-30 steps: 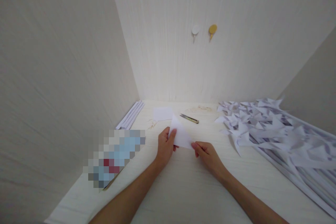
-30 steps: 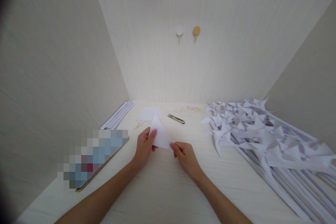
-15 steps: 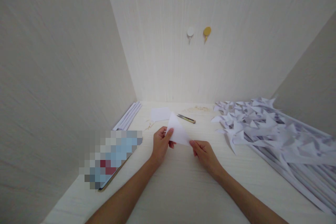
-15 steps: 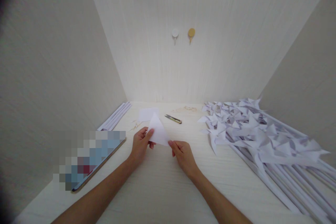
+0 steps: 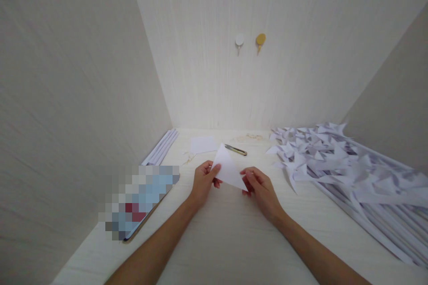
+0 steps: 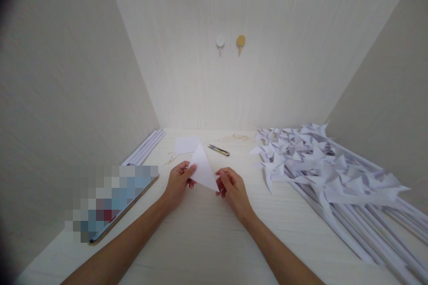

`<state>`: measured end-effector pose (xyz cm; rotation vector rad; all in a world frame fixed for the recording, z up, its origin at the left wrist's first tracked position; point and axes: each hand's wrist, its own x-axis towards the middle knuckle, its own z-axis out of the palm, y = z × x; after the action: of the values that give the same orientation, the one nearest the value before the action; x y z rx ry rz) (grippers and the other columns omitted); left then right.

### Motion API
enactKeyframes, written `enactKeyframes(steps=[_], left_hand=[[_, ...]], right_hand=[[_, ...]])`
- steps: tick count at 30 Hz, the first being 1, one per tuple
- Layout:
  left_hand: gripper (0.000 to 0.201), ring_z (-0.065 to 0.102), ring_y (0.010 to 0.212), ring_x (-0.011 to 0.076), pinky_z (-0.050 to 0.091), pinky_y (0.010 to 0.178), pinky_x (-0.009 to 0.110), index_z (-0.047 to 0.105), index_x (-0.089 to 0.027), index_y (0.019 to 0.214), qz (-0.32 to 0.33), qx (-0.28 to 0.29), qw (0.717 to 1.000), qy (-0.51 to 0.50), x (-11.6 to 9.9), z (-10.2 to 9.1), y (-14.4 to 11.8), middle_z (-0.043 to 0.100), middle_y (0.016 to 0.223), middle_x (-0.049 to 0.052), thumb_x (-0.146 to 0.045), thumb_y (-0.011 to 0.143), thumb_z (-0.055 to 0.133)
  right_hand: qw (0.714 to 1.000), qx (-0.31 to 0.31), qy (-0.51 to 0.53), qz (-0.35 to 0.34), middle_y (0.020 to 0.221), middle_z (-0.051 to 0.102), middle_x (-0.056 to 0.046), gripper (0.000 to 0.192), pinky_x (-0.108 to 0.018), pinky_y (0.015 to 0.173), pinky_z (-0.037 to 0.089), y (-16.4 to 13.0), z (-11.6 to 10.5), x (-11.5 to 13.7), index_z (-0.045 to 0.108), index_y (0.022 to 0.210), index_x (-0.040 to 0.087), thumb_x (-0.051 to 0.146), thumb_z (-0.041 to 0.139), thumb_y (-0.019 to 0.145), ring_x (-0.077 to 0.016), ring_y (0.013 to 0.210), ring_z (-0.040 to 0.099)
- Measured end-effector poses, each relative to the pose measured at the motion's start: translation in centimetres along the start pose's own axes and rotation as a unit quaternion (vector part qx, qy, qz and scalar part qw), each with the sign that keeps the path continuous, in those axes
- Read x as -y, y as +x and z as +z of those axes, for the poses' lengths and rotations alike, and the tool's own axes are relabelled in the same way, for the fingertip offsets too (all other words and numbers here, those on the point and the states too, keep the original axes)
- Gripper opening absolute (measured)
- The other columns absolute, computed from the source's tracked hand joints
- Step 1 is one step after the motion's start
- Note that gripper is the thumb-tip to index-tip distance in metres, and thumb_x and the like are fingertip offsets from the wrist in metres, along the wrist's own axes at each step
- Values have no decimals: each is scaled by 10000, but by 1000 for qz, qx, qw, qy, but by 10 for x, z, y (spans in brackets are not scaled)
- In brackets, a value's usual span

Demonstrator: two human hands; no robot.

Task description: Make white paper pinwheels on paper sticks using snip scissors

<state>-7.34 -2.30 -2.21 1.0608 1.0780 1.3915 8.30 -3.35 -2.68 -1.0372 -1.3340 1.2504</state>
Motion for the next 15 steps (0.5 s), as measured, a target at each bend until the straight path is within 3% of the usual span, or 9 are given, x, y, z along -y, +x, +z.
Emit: enactKeyframes(steps=[3, 5, 10, 15], left_hand=[[288, 414, 303, 60, 315, 324, 169, 484, -145, 638, -38, 66, 997, -2, 3, 0, 0, 517, 405, -43, -406, 625, 607], [279, 436, 329, 62, 337, 349, 177, 497, -138, 635, -70, 108, 992, 3, 3, 0, -1, 541, 443, -31, -386, 617, 622], [307, 570, 593, 119, 420, 547, 214, 581, -115, 741, -125, 198, 972, -12, -7, -4, -2, 625, 648, 22, -271, 513, 714], [337, 475, 476, 81, 328, 457, 200, 611, -99, 664, -116, 180, 975, 56, -5, -5, 0, 579, 567, 12, -423, 580, 641]], right_hand=[[998, 3, 25, -55, 807, 599, -22, 279, -194, 454, 391, 3, -4, -1, 551, 963, 197, 308, 539, 707, -95, 587, 537], [997, 30, 4, -77, 886, 603, -42, 242, -203, 482, 410, 5, -6, -2, 600, 924, 200, 242, 543, 693, -100, 624, 553], [984, 103, -65, -128, 832, 635, -54, 173, -213, 519, 414, 6, -7, -5, 676, 722, 197, 148, 515, 685, -132, 710, 579], [972, 151, -108, -144, 805, 644, -48, 196, -202, 512, 403, 6, -7, -6, 694, 726, 214, 117, 532, 673, -117, 668, 569]])
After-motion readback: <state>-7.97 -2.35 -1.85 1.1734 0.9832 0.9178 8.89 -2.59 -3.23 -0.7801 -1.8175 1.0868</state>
